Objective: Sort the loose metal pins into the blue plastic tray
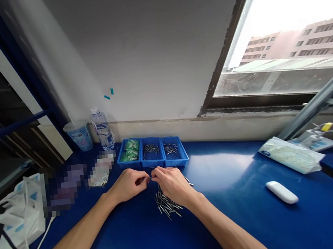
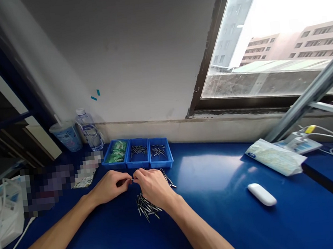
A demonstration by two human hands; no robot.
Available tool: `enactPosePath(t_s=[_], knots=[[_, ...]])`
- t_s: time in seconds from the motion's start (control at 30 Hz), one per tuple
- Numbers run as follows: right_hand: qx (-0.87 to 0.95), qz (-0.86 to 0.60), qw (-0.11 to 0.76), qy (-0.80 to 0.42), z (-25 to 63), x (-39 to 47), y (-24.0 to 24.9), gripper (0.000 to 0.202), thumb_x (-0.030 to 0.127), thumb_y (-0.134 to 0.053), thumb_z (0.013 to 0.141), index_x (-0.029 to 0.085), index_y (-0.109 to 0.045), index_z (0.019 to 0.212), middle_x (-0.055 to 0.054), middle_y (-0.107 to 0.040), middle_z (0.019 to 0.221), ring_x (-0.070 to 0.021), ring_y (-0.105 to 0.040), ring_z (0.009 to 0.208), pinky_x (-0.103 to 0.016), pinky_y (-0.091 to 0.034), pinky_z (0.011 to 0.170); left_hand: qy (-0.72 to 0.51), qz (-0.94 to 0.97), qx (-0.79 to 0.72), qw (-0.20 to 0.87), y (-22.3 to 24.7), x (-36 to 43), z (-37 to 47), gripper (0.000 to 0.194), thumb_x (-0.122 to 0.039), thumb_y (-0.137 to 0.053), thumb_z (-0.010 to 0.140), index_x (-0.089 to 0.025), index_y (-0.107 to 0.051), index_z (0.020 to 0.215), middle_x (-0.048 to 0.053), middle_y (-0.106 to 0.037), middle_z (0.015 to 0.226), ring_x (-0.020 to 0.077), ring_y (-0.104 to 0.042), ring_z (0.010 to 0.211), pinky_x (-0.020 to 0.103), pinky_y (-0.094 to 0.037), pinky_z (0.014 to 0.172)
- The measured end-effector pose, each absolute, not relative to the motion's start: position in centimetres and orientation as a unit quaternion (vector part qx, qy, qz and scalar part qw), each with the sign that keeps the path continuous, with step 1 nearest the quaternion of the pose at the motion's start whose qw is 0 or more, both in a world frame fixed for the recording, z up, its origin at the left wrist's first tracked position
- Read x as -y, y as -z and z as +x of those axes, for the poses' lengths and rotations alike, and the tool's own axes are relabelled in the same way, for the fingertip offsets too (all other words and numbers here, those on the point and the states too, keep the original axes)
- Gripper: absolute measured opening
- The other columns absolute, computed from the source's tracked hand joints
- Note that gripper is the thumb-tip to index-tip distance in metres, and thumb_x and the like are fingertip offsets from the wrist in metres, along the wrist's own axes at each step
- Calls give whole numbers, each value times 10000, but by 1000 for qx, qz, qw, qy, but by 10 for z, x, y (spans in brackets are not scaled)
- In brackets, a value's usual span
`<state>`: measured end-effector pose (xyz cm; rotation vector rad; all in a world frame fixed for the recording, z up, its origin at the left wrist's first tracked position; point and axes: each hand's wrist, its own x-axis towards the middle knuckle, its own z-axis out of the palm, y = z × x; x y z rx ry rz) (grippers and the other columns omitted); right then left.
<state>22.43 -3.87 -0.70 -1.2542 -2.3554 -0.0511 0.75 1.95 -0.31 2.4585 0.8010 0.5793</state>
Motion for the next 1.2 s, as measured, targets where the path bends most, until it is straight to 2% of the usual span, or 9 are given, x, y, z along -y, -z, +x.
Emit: enactPosePath(t_s=[0.2,0.37,0.47,0.53,0.67,0.83,0.93,1.07,1.2], knots=[[858,-468,213,12,220,38,8,37,209,-585,1067,199,-575,1033,-26,-703,922,-151,-652,679,-278,-311,569,-209,894,-290,269,3,-21,6,204,-185,-563,929,-175,-755,862,-21,-652,656,113,-571,588,225,-383,608],[848,-492,196,21,219,40,4,231,235,-525,1101,195,-584,881,-29,-686,820,-147,-635,649,-283,-278,562,-219,899,-286,250,2,-20,6,220,-215,-561,934,-174,-770,876,-13,-671,658,117,-577,589,229,-381,602],[851,-477,220,18,222,40,3,127,281,-567,1092,191,-605,1010,-39,-723,904,-160,-670,717,-271,-302,588,-234,901,-292,221,0,-18,5,236,-234,-555,948,-179,-777,893,-14,-667,656,116,-577,590,235,-373,609],[860,-458,226,20,224,39,3,77,261,-577,1087,188,-595,1074,-43,-732,955,-163,-680,749,-264,-308,600,-236,901,-292,218,-2,-17,5,238,-238,-554,951,-176,-776,894,-14,-661,649,116,-581,588,234,-372,610],[850,-481,212,24,224,38,4,164,219,-511,1107,186,-589,967,-34,-725,879,-160,-677,724,-263,-292,592,-234,903,-290,215,-2,-15,7,230,-224,-553,953,-179,-767,882,-19,-646,639,116,-582,586,232,-373,623],[862,-452,230,13,224,39,3,64,239,-550,1094,189,-572,1059,-34,-729,923,-171,-692,759,-271,-327,602,-222,921,-275,165,-3,-15,7,223,-211,-545,976,-198,-756,904,-9,-670,685,133,-600,616,254,-364,641],[860,-454,230,22,226,39,2,167,209,-498,1106,193,-562,952,-20,-695,837,-161,-665,699,-286,-318,592,-225,930,-258,130,-4,-14,8,229,-187,-531,979,-198,-725,858,0,-670,685,143,-597,619,272,-358,641],[865,-435,250,12,229,41,0,116,241,-513,1107,190,-565,1017,-21,-694,864,-155,-656,715,-278,-325,608,-232,930,-254,126,-4,-12,10,231,-178,-534,971,-188,-704,814,2,-658,661,146,-584,593,278,-353,616],[867,-431,247,32,230,40,2,214,191,-446,1113,190,-558,931,-12,-639,791,-141,-598,648,-279,-284,577,-242,928,-251,131,-4,-11,12,254,-181,-522,974,-187,-745,853,6,-685,682,149,-607,605,271,-365,617]])
